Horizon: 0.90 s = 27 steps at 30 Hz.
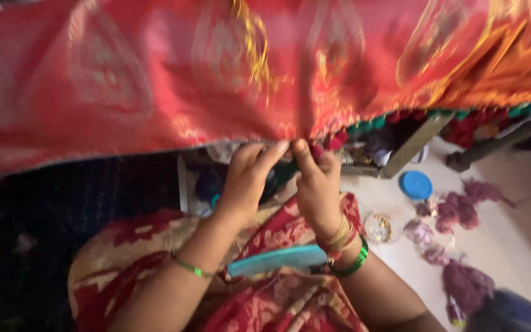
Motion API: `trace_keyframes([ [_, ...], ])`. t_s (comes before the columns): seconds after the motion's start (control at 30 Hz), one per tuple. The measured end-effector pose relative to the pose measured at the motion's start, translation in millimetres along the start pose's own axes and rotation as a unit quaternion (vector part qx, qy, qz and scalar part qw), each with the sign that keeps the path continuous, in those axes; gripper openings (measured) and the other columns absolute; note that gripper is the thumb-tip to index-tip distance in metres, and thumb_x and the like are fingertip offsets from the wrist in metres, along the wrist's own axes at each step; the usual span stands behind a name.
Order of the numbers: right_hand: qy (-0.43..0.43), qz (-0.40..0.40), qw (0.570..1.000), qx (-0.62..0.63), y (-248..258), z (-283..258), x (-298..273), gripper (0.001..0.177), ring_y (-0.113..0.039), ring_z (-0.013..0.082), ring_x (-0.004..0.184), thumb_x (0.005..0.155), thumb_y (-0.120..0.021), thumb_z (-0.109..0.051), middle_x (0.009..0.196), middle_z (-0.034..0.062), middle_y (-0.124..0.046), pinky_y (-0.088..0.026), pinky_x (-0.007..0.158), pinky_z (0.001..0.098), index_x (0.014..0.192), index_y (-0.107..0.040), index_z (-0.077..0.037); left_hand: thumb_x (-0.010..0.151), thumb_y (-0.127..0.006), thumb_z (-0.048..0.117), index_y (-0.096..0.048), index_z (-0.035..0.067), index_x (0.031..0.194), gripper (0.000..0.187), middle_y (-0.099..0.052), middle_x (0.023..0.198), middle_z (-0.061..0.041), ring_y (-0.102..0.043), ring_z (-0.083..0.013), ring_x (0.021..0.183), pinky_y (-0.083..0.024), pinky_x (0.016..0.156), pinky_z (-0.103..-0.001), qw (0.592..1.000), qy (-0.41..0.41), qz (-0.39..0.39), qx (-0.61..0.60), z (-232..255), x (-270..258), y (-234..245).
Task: Sewing and tying decorative tassels onto a large red and orange fabric.
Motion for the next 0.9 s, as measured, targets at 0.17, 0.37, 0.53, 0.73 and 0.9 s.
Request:
trace_keyframes([
  [0.17, 0.101, -0.01, 0.992, -0.076, 5, -24, -17, 0.02, -0.047, 0.0121, 0.09, 0.11, -0.064, -0.017, 0.098, 0.0012, -0.051, -0.036, 0.076, 0.0306, 0.097, -0.059, -0.003, 0.089, -0.078, 0.014, -0.076, -0.003, 0.098, 0.019, -0.076, 0.091, -0.005, -0.07, -0.0107, 0.082, -0.055, 0.074, -0.028, 0.977, 0.074, -0.033, -0.195, 13, 9, -16],
  [0.37, 0.316, -0.088, 0.85, -0.413, 40, -34, -62, 0.018, -0.053, 0.025, 0.101, 0.095, -0.08, -0.009, 0.103, 0.0092, -0.055, -0.044, 0.09, 0.0386, 0.101, -0.064, -0.002, 0.09, -0.079, 0.01, -0.075, -0.003, 0.1, 0.017, -0.076, 0.094, -0.005, -0.07, -0.01, 0.083, -0.056, 0.074, -0.027, 0.976, 0.028, -0.09, -0.199, 12, 23, -1],
  [0.53, 0.114, -0.512, 0.58, -0.624, 40, 93, -112, 0.064, -0.061, 0.0322, 0.101, 0.05, -0.091, -0.021, 0.108, 0.0093, -0.067, -0.049, 0.091, 0.0439, 0.109, -0.069, -0.01, 0.092, -0.08, 0.01, -0.074, -0.003, 0.098, 0.016, -0.071, 0.089, -0.006, -0.065, -0.0108, 0.076, -0.052, 0.066, -0.027, 0.982, 0.04, -0.115, -0.145, 14, 27, 3],
  [0.73, 0.25, -0.418, 0.635, -0.6, 35, 59, -114, 0.031, -0.062, 0.0327, 0.108, 0.081, -0.074, -0.019, 0.115, 0.0098, -0.066, -0.049, 0.091, 0.0472, 0.11, -0.068, -0.009, 0.089, -0.073, 0.014, -0.072, -0.007, 0.094, 0.022, -0.077, 0.085, -0.016, -0.08, -0.028, 0.079, -0.058, 0.063, -0.031, 0.942, 0.159, -0.164, -0.245, 20, 33, -6],
  [0.9, 0.528, -0.336, 0.594, -0.506, 14, -131, -69, 0.028, -0.07, 0.0225, 0.103, 0.092, -0.072, -0.012, 0.112, 0.0057, -0.071, -0.058, 0.091, 0.0359, 0.119, -0.065, -0.01, 0.088, -0.071, 0.016, -0.072, -0.005, 0.094, 0.022, -0.078, 0.086, -0.017, -0.08, -0.0279, 0.08, -0.064, 0.068, -0.035, 0.944, 0.243, -0.169, -0.149, 37, 37, 3],
])
Point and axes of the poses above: each hand's wrist, its own x-axis towards the middle knuckle, its own y-axis out of the back of the hand, z = x × y, the point moved 4 cm from there along x, towards the middle knuckle
